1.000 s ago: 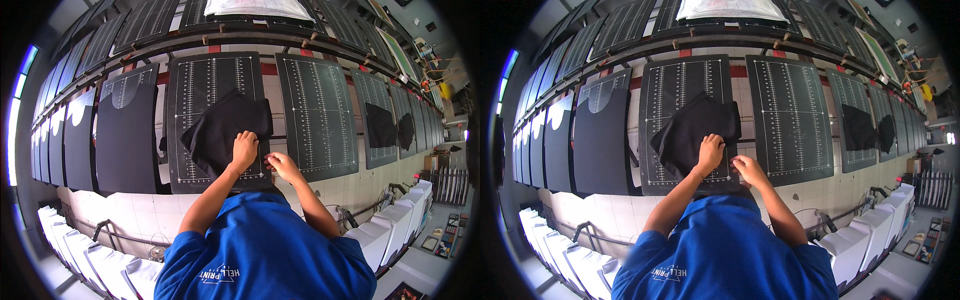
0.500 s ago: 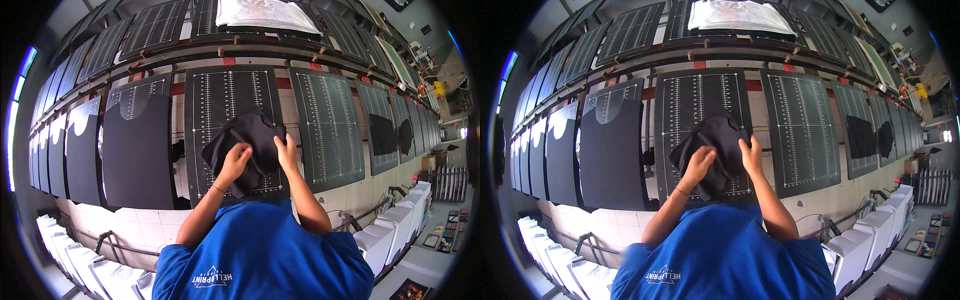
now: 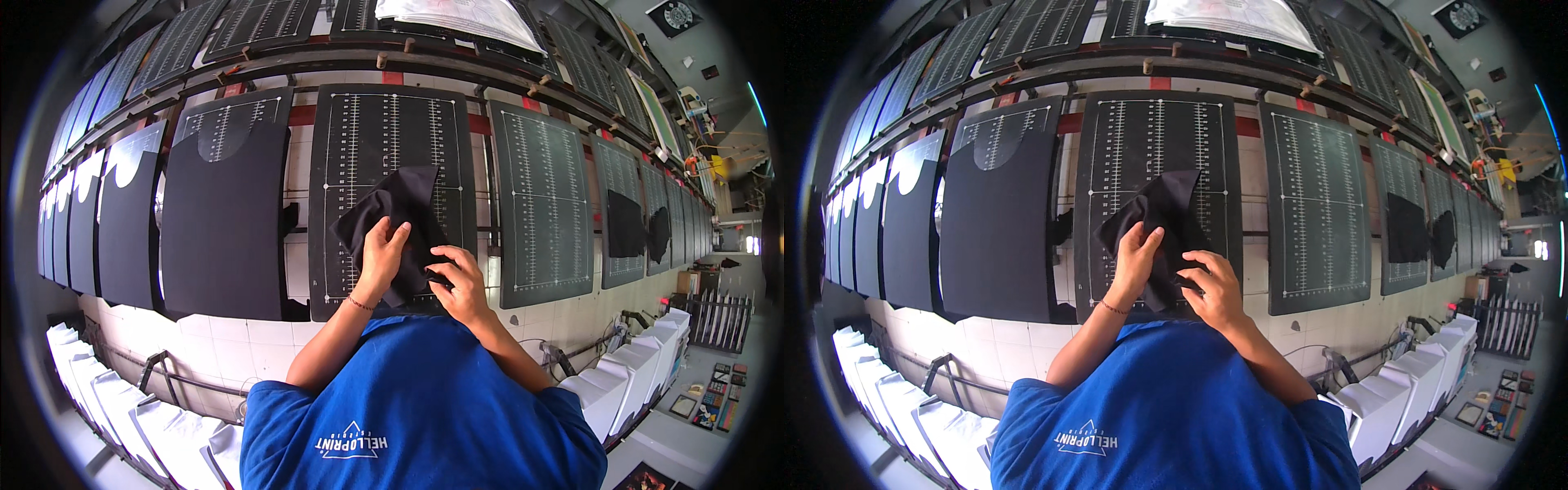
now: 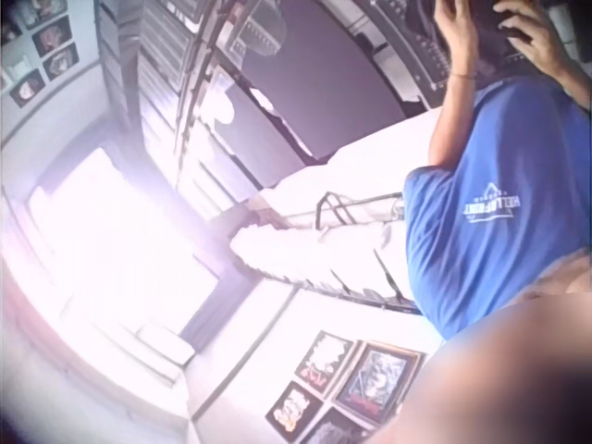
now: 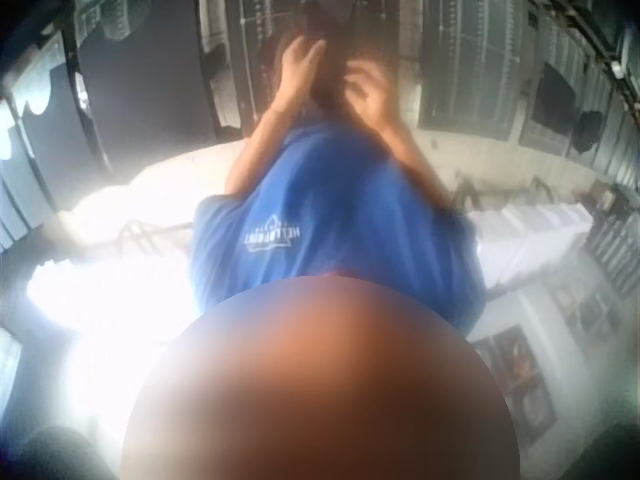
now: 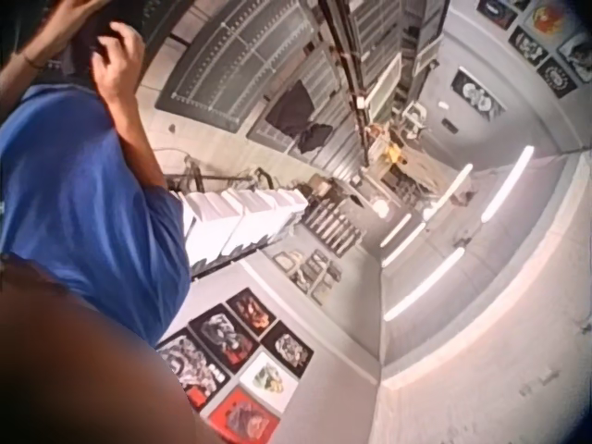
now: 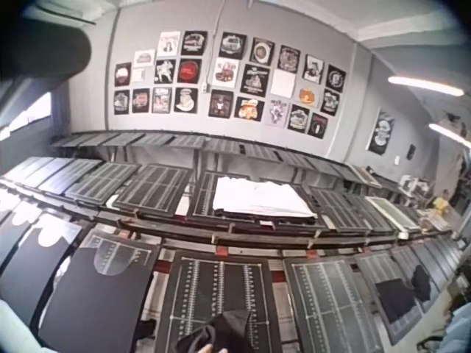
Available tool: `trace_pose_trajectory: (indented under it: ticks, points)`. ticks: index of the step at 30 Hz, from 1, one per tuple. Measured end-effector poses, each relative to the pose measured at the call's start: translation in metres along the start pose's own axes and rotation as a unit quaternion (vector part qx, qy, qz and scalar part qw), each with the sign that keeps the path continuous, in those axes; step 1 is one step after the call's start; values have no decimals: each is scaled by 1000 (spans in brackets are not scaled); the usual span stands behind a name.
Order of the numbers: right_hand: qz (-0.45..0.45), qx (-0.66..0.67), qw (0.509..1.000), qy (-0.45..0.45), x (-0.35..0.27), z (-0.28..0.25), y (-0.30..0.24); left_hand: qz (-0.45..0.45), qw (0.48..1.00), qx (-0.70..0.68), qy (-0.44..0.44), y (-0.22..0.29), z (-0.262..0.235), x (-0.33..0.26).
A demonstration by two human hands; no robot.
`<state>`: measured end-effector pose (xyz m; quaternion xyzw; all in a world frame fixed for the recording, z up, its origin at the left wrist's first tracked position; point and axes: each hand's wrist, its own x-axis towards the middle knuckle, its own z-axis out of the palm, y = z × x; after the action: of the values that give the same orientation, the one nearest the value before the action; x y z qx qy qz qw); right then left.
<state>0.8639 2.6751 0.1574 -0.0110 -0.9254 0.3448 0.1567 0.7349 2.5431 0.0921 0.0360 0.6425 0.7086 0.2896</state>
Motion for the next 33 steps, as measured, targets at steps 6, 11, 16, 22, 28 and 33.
trace_pose_trajectory:
  ticks: [6,11,16,22,28,33]
  points:
    - [164,356,918,-63,11,-18,0,67,993,-94,-38,18,8,-35]
    - [160,261,949,-76,29,-41,-18,105,990,-71,-55,31,19,-61]
    - [114,135,983,-39,22,-59,-30,110,993,-9,-39,44,35,-84]
    - [208,308,926,-66,15,-69,-17,206,979,9,0,46,47,-98]
    - [235,445,864,-16,22,-80,2,65,967,-246,13,69,57,-115]
    - [280,691,655,-121,45,-101,-18,253,966,-4,-46,112,51,-108]
